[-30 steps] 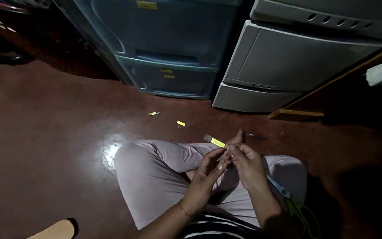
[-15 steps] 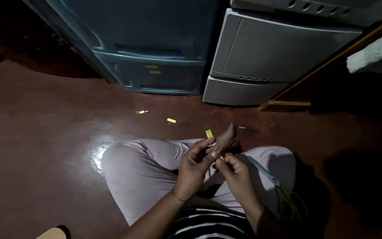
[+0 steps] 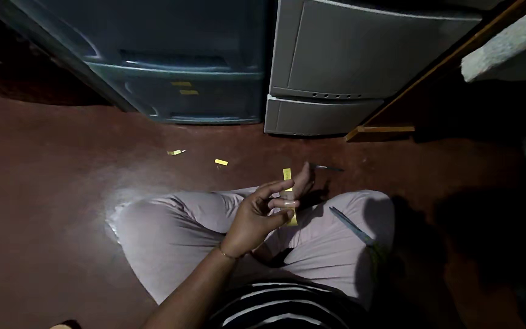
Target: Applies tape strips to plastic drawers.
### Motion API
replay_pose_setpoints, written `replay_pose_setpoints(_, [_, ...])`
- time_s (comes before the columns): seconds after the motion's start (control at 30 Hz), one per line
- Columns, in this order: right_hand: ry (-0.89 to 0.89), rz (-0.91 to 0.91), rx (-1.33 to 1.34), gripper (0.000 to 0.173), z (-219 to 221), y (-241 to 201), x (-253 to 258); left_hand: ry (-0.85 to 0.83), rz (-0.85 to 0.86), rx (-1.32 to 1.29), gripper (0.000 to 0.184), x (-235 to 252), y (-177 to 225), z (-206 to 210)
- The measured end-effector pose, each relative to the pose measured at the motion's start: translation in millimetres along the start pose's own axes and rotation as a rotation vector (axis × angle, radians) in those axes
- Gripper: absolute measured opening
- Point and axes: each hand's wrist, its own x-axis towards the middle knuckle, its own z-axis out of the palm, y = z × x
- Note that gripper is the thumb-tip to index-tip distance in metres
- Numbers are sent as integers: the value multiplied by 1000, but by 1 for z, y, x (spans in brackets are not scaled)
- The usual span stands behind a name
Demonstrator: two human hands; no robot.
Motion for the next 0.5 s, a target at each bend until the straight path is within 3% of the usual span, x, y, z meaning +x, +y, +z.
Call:
replay_pose_setpoints(0.13, [-139, 129, 22, 51, 12, 0, -3, -17, -28, -45, 42, 6, 3, 9])
replay_pose_setpoints(0.3, [-24, -32, 123, 42, 37, 41, 14, -20, -60, 6, 39, 4, 12, 5])
replay_pose_setpoints(0.5, [-476, -195, 443, 31, -29, 3, 7, -136, -57, 166, 39, 2, 22, -5])
